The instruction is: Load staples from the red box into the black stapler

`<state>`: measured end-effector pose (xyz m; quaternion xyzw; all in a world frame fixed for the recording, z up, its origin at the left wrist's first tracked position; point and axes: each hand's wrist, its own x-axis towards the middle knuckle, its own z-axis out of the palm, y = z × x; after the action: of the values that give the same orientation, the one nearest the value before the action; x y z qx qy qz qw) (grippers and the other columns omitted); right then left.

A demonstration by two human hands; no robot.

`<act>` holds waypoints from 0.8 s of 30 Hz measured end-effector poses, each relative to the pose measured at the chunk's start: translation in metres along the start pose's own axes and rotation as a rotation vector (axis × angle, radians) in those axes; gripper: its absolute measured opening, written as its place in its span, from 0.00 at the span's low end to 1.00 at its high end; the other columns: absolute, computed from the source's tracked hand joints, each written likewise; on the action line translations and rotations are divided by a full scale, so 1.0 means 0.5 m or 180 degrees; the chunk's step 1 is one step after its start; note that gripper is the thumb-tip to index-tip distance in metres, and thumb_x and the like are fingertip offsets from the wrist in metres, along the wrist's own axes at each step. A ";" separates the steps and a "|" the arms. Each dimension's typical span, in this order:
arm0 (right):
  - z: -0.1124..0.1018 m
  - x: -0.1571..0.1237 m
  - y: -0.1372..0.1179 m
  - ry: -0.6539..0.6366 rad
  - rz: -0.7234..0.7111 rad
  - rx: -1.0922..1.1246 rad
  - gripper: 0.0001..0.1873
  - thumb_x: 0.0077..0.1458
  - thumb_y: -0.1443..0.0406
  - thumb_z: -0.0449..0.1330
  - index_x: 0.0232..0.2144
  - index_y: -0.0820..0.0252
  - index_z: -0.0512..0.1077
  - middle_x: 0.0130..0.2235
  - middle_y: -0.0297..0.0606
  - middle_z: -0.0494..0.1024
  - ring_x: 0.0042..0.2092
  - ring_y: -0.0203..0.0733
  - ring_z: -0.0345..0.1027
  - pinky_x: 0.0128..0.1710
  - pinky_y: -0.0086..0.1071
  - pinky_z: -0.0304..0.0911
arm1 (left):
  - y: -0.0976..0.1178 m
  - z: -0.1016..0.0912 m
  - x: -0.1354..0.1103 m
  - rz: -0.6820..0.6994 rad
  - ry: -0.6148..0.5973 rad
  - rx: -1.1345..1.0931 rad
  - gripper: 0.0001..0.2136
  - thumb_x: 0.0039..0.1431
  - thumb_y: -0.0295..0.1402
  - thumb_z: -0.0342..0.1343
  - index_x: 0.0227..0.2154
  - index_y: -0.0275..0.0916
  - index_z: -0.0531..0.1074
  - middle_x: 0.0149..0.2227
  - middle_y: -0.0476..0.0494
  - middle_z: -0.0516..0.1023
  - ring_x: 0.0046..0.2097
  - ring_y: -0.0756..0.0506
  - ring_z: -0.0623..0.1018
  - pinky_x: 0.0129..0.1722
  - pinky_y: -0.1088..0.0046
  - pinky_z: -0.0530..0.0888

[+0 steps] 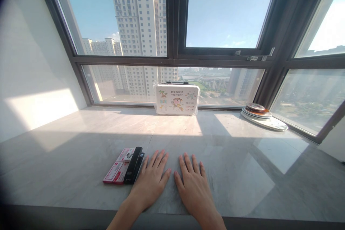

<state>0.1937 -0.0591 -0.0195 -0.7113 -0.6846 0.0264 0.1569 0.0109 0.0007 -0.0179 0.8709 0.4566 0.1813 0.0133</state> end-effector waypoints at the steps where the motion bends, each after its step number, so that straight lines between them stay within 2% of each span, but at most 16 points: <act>1: 0.000 0.000 0.000 0.0006 -0.0002 0.0000 0.33 0.68 0.49 0.42 0.71 0.49 0.50 0.72 0.33 0.46 0.73 0.55 0.32 0.69 0.58 0.36 | 0.001 -0.001 0.000 -0.0002 -0.0012 0.0009 0.26 0.71 0.47 0.38 0.68 0.48 0.56 0.72 0.45 0.52 0.72 0.37 0.50 0.69 0.44 0.49; 24: -0.003 0.001 -0.003 -0.0079 0.0038 -0.0043 0.33 0.68 0.48 0.41 0.71 0.49 0.50 0.72 0.33 0.46 0.73 0.54 0.32 0.69 0.58 0.36 | 0.003 -0.004 -0.003 -0.0014 -0.0029 0.0010 0.26 0.71 0.47 0.37 0.68 0.48 0.56 0.72 0.45 0.52 0.72 0.37 0.51 0.69 0.43 0.50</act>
<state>0.1924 -0.0590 -0.0177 -0.7160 -0.6825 0.0316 0.1434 0.0109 -0.0016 -0.0163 0.8707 0.4587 0.1766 0.0144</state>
